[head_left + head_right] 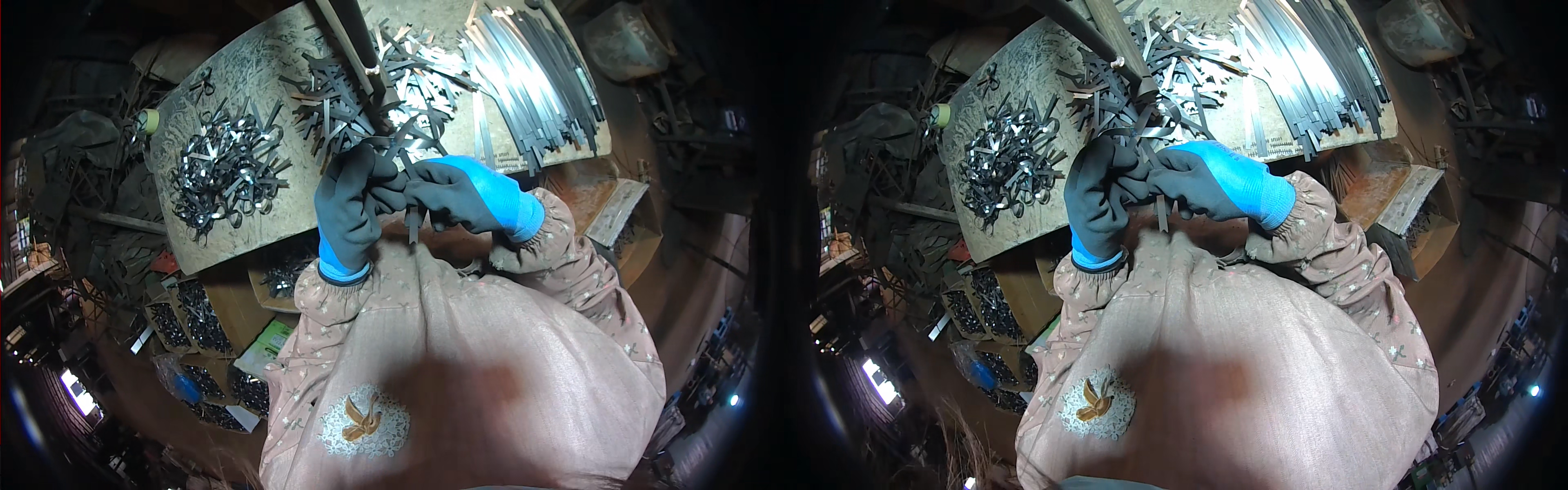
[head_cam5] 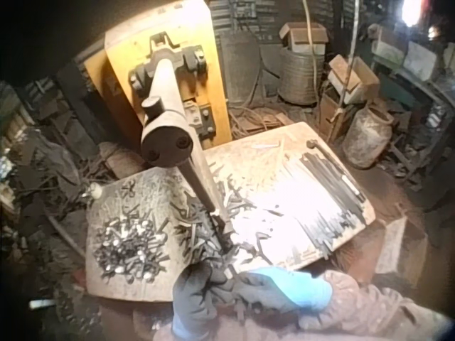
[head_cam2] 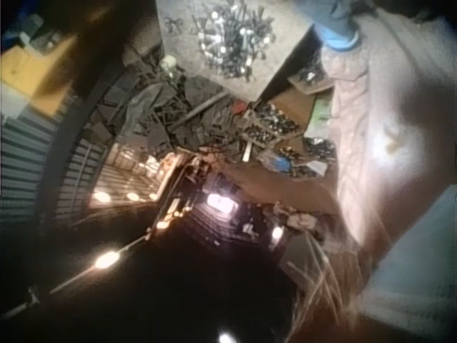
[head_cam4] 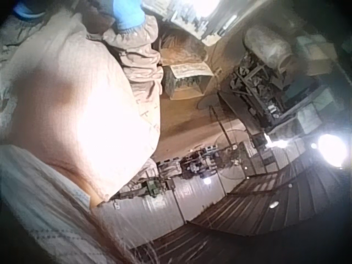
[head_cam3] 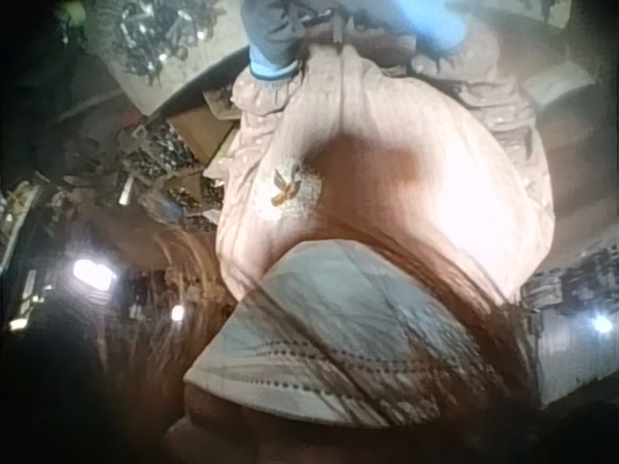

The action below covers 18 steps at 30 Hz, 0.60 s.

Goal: The person bends metal strips into loops by hand and spot welds them using a spot welding machine.

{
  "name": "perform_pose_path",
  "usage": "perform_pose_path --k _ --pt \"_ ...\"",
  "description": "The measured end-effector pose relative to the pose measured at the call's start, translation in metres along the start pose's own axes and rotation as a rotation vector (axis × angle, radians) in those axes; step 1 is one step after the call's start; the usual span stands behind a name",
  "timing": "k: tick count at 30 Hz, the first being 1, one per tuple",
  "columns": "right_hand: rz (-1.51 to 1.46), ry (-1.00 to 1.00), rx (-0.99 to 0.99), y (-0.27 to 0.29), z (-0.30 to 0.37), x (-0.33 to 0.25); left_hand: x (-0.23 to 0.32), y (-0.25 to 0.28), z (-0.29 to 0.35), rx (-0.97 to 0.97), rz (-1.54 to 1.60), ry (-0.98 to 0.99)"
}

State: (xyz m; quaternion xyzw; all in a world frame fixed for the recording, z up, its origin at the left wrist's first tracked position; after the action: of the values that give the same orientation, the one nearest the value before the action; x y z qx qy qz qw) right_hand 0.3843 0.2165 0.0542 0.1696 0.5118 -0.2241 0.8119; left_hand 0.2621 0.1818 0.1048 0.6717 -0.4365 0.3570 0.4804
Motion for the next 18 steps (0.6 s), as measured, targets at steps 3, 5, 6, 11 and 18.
perform_pose_path --k 3,5,6,11,18 --pt "-0.02 0.019 0.002 0.001 -0.003 -0.001 -0.003 0.0 -0.002 0.01 0.006 -0.035" --pt "-0.068 -0.012 -0.011 0.0 -0.005 0.001 -0.001 0.001 -0.003 0.031 0.005 -0.058" --pt "-0.092 -0.017 -0.011 0.0 -0.005 -0.001 -0.004 0.001 -0.005 0.03 0.041 -0.015" --pt "-0.109 -0.125 -0.032 0.002 -0.007 -0.005 -0.012 0.001 -0.01 0.068 0.098 0.053" --pt "-0.197 -0.063 -0.052 0.009 -0.019 -0.018 -0.025 0.004 -0.027 0.034 0.061 0.115"
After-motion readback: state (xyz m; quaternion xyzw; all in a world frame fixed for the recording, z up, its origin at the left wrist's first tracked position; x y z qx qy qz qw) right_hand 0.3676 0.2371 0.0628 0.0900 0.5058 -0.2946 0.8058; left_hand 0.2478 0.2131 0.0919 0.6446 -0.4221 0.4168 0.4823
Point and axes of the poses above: each hand's wrist, its own z-axis away from the middle knuckle, its own y-axis out of the back of the hand, x = y × z, the point moved 10 cm from there along -z, towards the middle knuckle, and after that the axes turned 2 degrees about z, right-handed, at the moved point
